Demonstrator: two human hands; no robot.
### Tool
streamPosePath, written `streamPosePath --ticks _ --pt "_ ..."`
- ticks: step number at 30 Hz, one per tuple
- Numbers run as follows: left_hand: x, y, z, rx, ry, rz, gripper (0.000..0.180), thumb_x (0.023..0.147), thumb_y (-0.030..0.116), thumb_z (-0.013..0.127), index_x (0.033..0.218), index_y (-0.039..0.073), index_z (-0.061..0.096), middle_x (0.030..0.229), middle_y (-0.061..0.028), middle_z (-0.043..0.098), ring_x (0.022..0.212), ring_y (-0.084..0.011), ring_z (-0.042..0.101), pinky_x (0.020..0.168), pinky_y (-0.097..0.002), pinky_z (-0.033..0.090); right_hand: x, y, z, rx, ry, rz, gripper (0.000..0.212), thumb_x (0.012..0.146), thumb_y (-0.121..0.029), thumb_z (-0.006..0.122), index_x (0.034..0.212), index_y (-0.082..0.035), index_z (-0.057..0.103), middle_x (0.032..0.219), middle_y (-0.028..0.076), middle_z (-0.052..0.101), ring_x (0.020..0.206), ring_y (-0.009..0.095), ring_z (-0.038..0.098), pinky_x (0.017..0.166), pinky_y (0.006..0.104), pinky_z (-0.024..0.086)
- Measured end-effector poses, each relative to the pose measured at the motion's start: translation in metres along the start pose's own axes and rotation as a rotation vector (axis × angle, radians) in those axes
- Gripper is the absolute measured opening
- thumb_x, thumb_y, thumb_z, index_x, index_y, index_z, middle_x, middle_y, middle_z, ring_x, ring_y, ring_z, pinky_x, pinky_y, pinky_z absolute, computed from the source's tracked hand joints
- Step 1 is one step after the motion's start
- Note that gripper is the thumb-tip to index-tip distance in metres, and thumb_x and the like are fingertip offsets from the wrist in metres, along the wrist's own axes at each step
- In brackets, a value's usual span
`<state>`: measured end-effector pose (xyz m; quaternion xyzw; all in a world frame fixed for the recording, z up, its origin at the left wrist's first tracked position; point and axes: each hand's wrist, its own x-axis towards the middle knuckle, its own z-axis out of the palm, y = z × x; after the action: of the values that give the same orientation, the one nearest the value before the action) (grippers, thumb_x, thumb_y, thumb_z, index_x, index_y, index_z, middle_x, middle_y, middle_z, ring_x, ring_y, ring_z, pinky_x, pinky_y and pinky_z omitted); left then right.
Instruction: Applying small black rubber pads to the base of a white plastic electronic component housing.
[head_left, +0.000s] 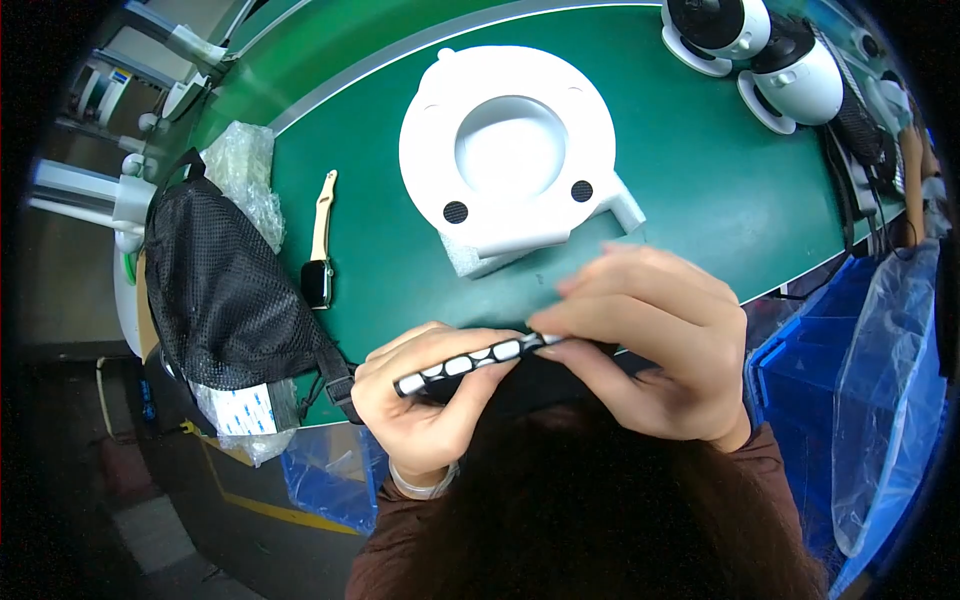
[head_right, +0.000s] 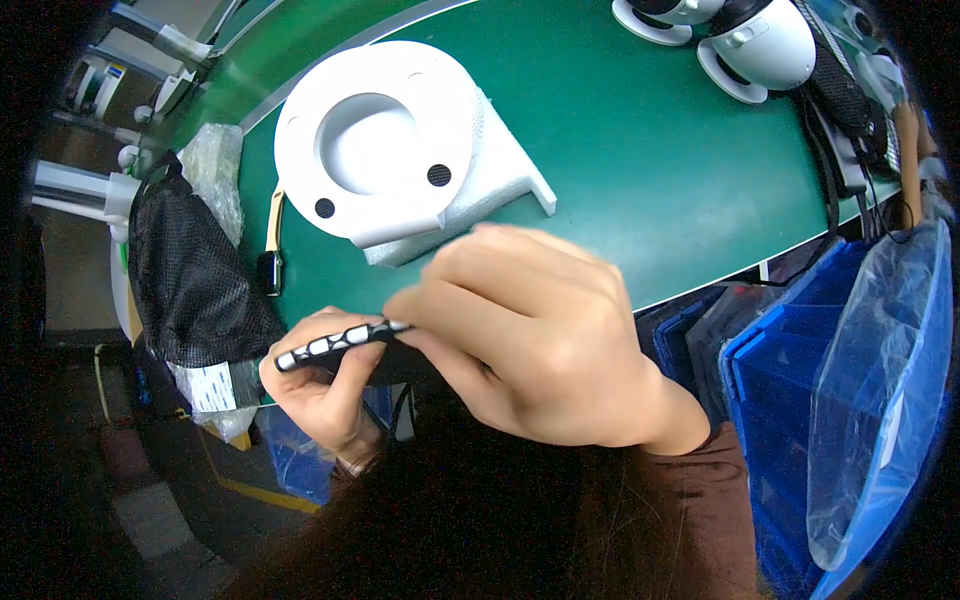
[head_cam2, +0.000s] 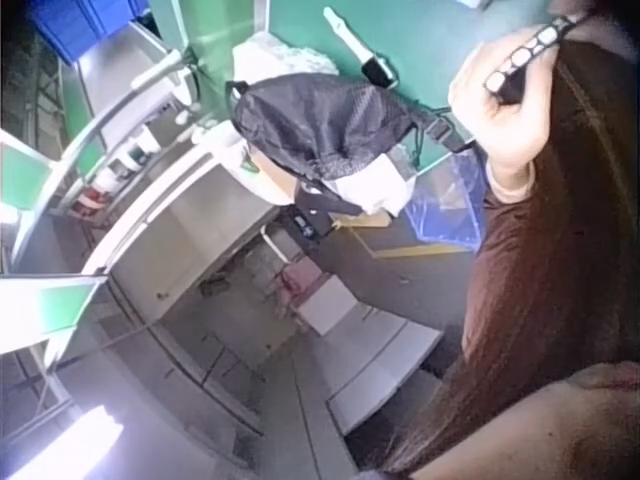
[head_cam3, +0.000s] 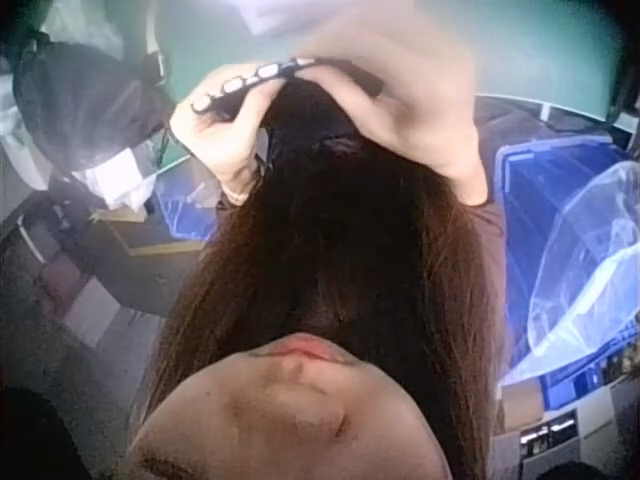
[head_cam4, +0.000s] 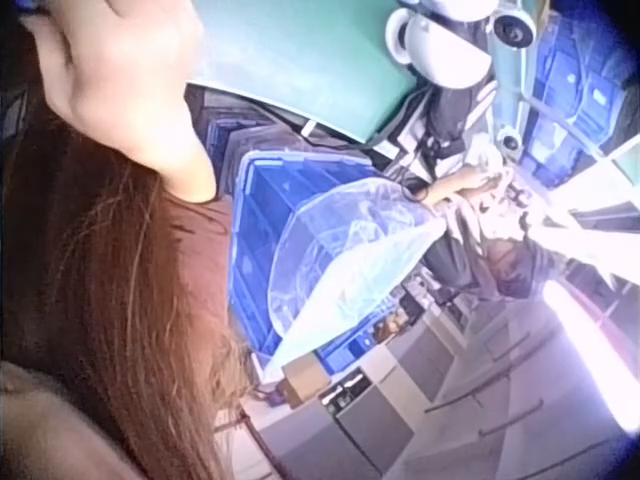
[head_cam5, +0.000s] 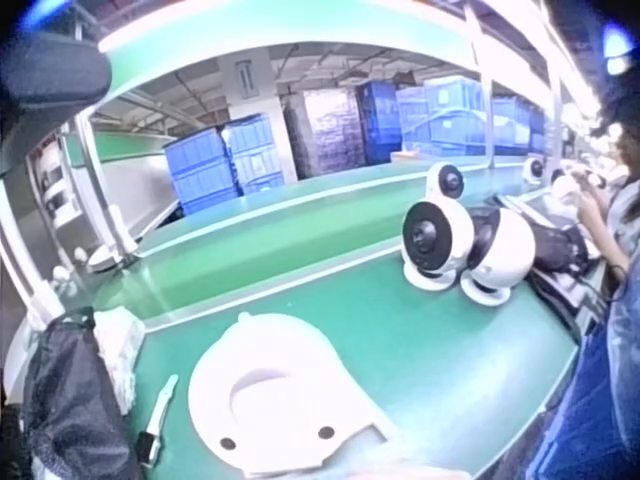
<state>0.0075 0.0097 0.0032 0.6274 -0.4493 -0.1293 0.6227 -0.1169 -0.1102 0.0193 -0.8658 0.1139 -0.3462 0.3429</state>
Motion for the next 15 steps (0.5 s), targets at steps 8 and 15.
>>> streamPosePath --ticks 8,15 --pt "-0.0011 0.0021 0.0043 0.101 0.04 0.087 0.017 0.056 -0.009 0.065 0.072 -0.004 0.063 0.056 -0.0087 0.058 0.044 -0.0103 0.05 0.042 -0.019 0.035 0.001 -0.0058 -0.0009 -0.195 0.093 -0.131 0.017 0.058 -0.009 0.068 0.075 -0.014 0.065 0.074 -0.002 0.061 0.075 0.015 0.059 0.085 0.04 0.041" --pt "-0.0023 0.0006 0.0044 0.149 0.061 0.019 0.014 0.057 -0.008 0.066 0.07 -0.004 0.062 0.057 -0.0088 0.059 0.046 -0.0108 0.052 0.043 -0.0192 0.036 0.0021 -0.0082 -0.0013 -0.321 0.072 -0.164 0.012 0.061 -0.007 0.065 0.071 -0.013 0.062 0.076 -0.002 0.063 0.074 0.015 0.06 0.088 0.0424 0.039"
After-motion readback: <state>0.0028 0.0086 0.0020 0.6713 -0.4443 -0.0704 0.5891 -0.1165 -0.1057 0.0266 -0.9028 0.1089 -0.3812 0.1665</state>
